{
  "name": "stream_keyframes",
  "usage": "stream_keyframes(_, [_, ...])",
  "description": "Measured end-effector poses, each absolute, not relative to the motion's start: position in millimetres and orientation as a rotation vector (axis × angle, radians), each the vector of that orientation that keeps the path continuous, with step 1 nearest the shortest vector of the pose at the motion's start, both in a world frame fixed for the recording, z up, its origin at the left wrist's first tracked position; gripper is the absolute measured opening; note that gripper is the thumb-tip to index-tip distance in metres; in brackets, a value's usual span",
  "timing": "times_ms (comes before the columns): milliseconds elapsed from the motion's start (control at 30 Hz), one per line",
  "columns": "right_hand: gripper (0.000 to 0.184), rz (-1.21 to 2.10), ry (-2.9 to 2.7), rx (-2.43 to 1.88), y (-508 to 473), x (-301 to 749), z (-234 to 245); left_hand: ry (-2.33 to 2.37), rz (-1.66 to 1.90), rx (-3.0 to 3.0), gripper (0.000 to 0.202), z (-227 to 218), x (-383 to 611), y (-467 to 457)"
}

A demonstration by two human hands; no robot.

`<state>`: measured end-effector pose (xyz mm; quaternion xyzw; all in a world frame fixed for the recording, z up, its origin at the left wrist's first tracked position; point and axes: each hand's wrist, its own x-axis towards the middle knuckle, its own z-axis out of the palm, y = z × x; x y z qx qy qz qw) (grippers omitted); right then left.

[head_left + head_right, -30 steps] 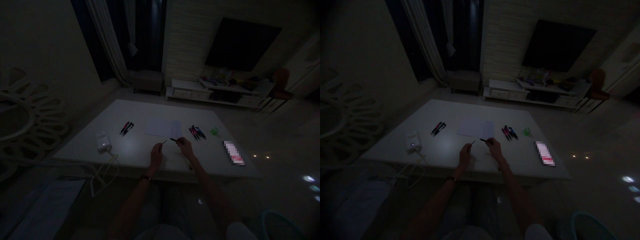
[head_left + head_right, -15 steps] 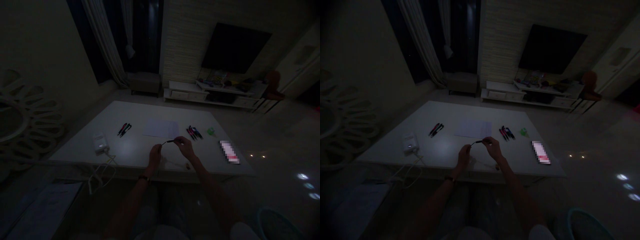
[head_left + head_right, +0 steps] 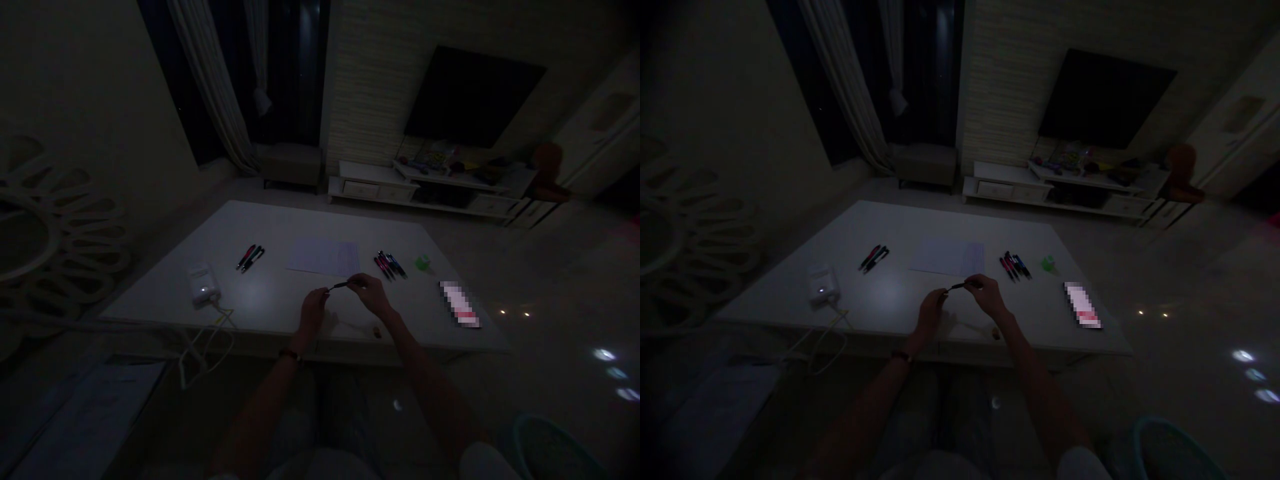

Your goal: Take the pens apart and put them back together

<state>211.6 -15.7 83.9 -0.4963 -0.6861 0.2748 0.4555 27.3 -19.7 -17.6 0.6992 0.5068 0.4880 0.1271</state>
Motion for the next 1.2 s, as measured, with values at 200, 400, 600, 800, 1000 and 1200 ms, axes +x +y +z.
stream_keyframes(200, [0.021, 0.766, -1.727, -1.295, -20.0, 213.7, 82.5, 1.569, 1.209, 2.231, 0.020, -16.3, 28.6, -21.3])
stream_keyframes(400, [0.020, 0.826, -1.709, -1.306, -21.2, 203.6, 64.0, 1.547, 1.003, 2.437, 0.026, -11.0, 30.8, -26.1])
stream_keyframes(600, [0.027, 0.927, -1.583, -1.397, -28.2, 204.1, 51.1, 1.509, 0.964, 2.578, 0.023, -11.6, 30.0, -26.9])
stream_keyframes(800, [0.040, 0.870, -1.603, -1.537, -34.1, 209.4, 50.6, 1.404, 0.902, 2.716, 0.021, -7.7, 31.3, -29.7])
stream_keyframes(1000, [0.043, 0.881, -1.727, -1.504, -31.5, 211.1, 48.6, 1.503, 0.880, 2.700, 0.015, -8.4, 30.9, -29.8])
stream_keyframes(1200, [0.034, 0.802, -1.765, -1.487, -30.1, 210.9, 49.4, 1.434, 0.920, 2.725, 0.020, -12.4, 29.2, -28.3])
